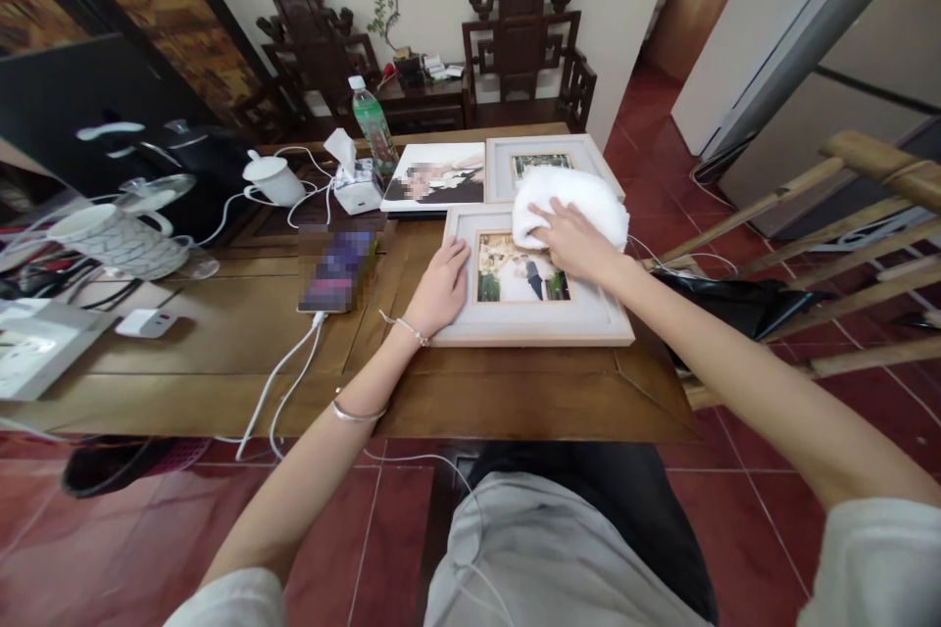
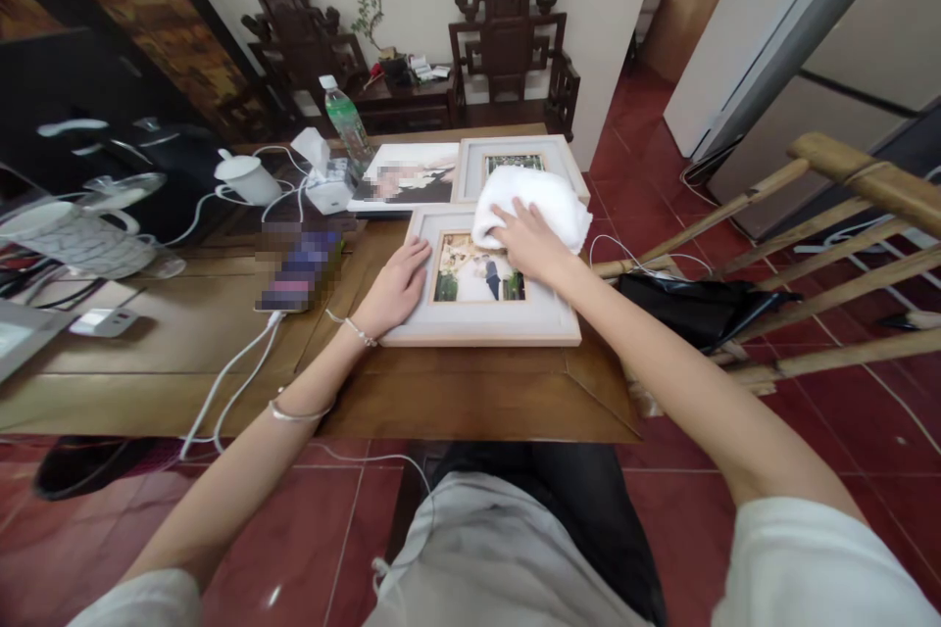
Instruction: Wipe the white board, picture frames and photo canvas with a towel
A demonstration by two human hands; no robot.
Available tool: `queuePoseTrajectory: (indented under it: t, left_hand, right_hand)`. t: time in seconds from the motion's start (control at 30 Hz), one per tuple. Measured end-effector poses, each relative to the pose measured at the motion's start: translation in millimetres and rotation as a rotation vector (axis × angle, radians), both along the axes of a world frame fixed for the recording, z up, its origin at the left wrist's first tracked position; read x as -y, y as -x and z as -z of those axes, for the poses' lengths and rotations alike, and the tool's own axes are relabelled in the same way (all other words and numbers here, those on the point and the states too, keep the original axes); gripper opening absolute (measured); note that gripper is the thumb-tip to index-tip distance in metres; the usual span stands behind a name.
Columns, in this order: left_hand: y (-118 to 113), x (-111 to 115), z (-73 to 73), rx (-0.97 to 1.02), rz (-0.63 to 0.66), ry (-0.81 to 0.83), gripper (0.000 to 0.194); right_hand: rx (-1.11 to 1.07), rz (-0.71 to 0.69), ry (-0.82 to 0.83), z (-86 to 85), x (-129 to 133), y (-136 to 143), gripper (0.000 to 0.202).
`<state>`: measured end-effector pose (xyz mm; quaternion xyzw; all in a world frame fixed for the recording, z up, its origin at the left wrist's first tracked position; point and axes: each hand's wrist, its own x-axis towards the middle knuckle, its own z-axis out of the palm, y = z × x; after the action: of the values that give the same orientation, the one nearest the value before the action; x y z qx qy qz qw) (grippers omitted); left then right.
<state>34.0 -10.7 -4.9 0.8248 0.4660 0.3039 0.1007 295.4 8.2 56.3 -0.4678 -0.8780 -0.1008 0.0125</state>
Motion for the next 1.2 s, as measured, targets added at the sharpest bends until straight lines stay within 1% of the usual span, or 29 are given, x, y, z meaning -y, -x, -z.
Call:
queuePoseTrajectory:
  t: [0.07,0.13,0.2,0.3,0.37,0.4,0.47,0.53,0.6,0.7,0.77,0.87,0.93,1.0,1.07,1.13,1.2]
  left_hand:
    - [-0.5,0.7,-0.9,-0.004,0.001,0.008,0.045]
    - [-1.1,1.2,-1.4,-0.011,0.002,0.008,0.044]
    - [-1.8,1.6,-1.4,-0.020,-0.002,0.001,0.044]
    - [-2.7,2.0,-1.6,-0.037,-0.012,-0.008,0.043]
    - [-3.1,2.6,-2.4,-0.040,-0.014,-0.012,0.043]
    - [-3.3,3.0,-3.1,-0.036,-0.012,-0.013,0.043]
    - [-3.5,3.9,-4.6,-0.026,0.004,-0.007,0.043]
    - [-3.9,4.7,-6.0,-0.021,0.024,0.005,0.043]
    - [-4.3,5.1,-6.8,-0.024,0.030,0.015,0.044]
    - [-4.8,5.3,-7.6,-0.037,0.023,0.025,0.046]
    - [-4.9,5.3,-8.1,-0.035,0.021,0.035,0.047]
    - [-4.9,5.5,-9.1,-0.028,0.014,0.041,0.047]
    - [-4.8,5.6,-9.5,-0.031,0.006,0.037,0.047]
    - [-4.8,5.7,-9.6,-0.038,0.001,0.030,0.048]
    - [-4.9,5.5,-9.2,-0.043,-0.003,0.023,0.048]
    - [-5.0,5.2,-8.3,-0.050,-0.007,0.015,0.048]
    - [-5.3,4.7,-7.0,-0.056,-0.009,0.008,0.047]
  right_hand:
    - [0.038,-0.040,0.044,-0.9,12.3,5.0,0.050]
    - [0.059,-0.075,0.095,-6.0,34.9,10.4,0.051]
    - [0.070,-0.118,0.167,-17.6,63.3,15.2,0.051]
    - [0.057,-0.162,0.344,-43.5,106.6,20.4,0.043]
    - [-0.001,-0.214,0.469,-58.4,129.6,23.7,0.041]
    - [-0.036,-0.249,0.504,-62.7,138.0,25.7,0.042]
    - [-0.104,-0.318,0.494,-63.7,147.2,30.5,0.043]
    - [-0.152,-0.332,0.432,-55.0,145.1,35.2,0.044]
    - [-0.168,-0.286,0.372,-40.6,131.6,37.5,0.048]
    - [-0.117,-0.153,0.305,-18.5,94.9,33.5,0.056]
    - [-0.085,-0.076,0.216,-8.2,65.6,27.7,0.058]
    - [-0.073,-0.007,0.078,-1.2,26.6,21.7,0.058]
    - [-0.050,0.015,0.037,-0.4,10.1,22.0,0.056]
    - [-0.011,0.010,0.032,-1.3,4.2,24.9,0.054]
    - [0.029,-0.024,0.053,-4.3,9.1,28.4,0.053]
    - [0.047,-0.075,0.087,-10.0,23.2,30.9,0.050]
    - [0.048,-0.123,0.143,-18.6,44.1,32.1,0.045]
